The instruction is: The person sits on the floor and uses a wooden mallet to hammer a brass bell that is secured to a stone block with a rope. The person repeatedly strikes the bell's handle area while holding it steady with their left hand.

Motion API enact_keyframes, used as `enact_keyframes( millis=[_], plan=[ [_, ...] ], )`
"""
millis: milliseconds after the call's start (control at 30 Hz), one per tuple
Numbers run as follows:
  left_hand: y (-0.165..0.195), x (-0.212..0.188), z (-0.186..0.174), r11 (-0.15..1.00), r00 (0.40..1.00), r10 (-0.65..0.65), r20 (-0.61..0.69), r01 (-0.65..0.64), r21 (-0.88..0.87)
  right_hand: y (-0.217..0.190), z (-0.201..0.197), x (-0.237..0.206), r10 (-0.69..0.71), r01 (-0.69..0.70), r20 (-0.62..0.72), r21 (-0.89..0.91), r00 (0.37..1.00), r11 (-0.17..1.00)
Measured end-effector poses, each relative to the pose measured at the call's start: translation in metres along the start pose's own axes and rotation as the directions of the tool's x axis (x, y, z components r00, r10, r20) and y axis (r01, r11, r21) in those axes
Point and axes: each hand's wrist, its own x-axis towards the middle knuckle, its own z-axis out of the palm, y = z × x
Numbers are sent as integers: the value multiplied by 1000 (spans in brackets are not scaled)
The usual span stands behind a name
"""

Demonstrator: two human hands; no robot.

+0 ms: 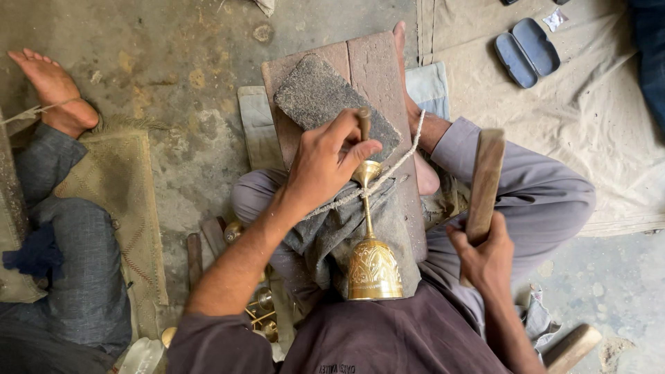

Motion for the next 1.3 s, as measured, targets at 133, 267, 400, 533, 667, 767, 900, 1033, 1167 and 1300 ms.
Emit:
enact_keyframes(
  millis=[133,267,400,533,667,767,900,1033,1167,1300],
  plan=[
    [-1,-24,16,986,981,-167,-98,162,-49,-8,-21,28,-331,316,-94,-143,939,938],
    [-3,-35,28,985,968,-160,-195,142,-99,-43,-42,48,-654,604,-137,-282,744,745],
    [-3,-39,32,990,960,-141,-242,131,-57,-95,-58,50,-811,782,-79,-228,579,580],
    [1,-35,30,997,979,-81,-188,83,1,-133,-74,54,-766,562,307,-823,565,85],
    [-1,-20,18,997,997,-47,-61,50,55,-131,-80,64,-819,724,146,-570,554,388],
    [-1,-10,12,1000,998,9,70,-11,26,-104,-81,64,-682,563,134,-688,719,458],
    [3,10,13,993,972,116,204,-116,-12,-56,-67,54,-588,553,9,-352,809,755],
    [15,20,9,997,915,15,404,-43,61,-19,-31,31,-440,429,-144,-100,887,898],
    [22,27,15,982,860,10,510,-105,159,-5,-4,6,-355,342,-198,-97,914,935],
    [16,22,16,963,806,33,591,-184,198,-3,12,-7,-381,336,-238,-207,893,919]
  ],
)
